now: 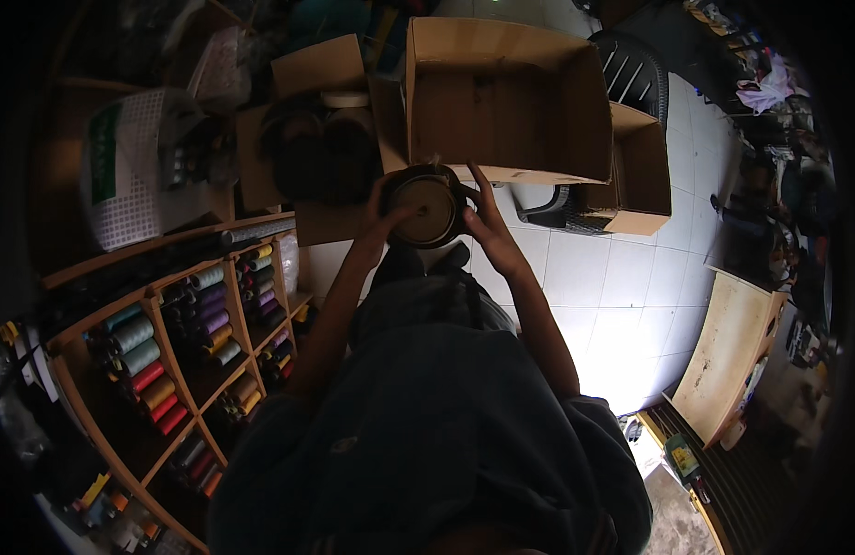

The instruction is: The person selects various rolls of textile straps and ribbons from a shelf and places them into cardboard boxes on the floor.

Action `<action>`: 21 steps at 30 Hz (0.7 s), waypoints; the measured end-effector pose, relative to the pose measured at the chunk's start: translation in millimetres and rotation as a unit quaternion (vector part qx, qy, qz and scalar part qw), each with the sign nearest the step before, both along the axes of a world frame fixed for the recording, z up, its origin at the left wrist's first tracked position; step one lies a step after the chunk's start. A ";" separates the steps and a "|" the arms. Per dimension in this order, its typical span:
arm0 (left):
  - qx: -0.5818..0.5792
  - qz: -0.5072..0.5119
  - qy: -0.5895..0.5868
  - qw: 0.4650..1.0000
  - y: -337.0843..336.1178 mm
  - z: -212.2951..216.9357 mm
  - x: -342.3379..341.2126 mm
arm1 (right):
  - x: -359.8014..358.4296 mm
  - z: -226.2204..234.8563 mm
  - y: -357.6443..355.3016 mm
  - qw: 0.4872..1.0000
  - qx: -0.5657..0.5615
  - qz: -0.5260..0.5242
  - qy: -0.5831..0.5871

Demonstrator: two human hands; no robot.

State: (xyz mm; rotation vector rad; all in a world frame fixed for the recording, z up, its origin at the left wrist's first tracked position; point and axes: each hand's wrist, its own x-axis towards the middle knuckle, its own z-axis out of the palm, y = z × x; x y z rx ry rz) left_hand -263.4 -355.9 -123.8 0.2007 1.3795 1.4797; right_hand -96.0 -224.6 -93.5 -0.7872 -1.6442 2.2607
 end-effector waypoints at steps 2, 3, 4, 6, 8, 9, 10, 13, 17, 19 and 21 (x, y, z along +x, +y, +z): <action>0.011 0.029 -0.001 1.000 -6.7 -0.9 -3.1 | 2.0 -2.0 -0.3 0.997 -0.080 -0.007 -0.006; 0.018 0.043 -0.002 0.999 -8.8 -0.4 -5.6 | 0.7 -0.6 -0.3 0.997 -0.083 0.009 -0.001; 0.016 0.034 0.001 0.999 -9.6 0.5 -8.8 | -1.5 -3.6 0.1 0.996 -0.091 0.015 0.014; 0.010 0.006 0.004 1.000 -7.2 9.8 -18.7 | -7.6 -11.9 -0.2 0.993 -0.109 0.017 0.042; 0.015 -0.107 0.062 0.992 -1.8 24.4 -33.1 | -21.0 -16.6 6.6 0.996 -0.041 0.020 0.082; 0.020 -0.165 0.089 0.982 2.6 30.6 -38.8 | -25.7 -16.0 7.6 0.995 -0.006 0.019 0.100; 0.034 -0.187 0.110 0.975 9.5 33.1 -42.6 | -26.3 -12.7 7.2 0.997 0.001 0.009 0.072; 0.073 -0.252 0.146 0.954 34.6 38.7 -50.0 | -29.8 9.2 7.7 0.999 0.001 -0.043 0.011; 0.082 -0.336 0.107 0.932 75.3 50.2 -39.8 | 1.7 3.7 -1.9 0.983 -0.049 -0.177 0.014; 0.059 -0.405 0.146 0.901 101.1 59.6 -32.9 | 23.5 14.2 -9.3 0.960 -0.092 -0.257 0.057; 0.187 -0.343 0.372 0.842 132.6 89.6 -13.7 | 53.4 16.7 -17.3 0.940 -0.070 -0.326 0.068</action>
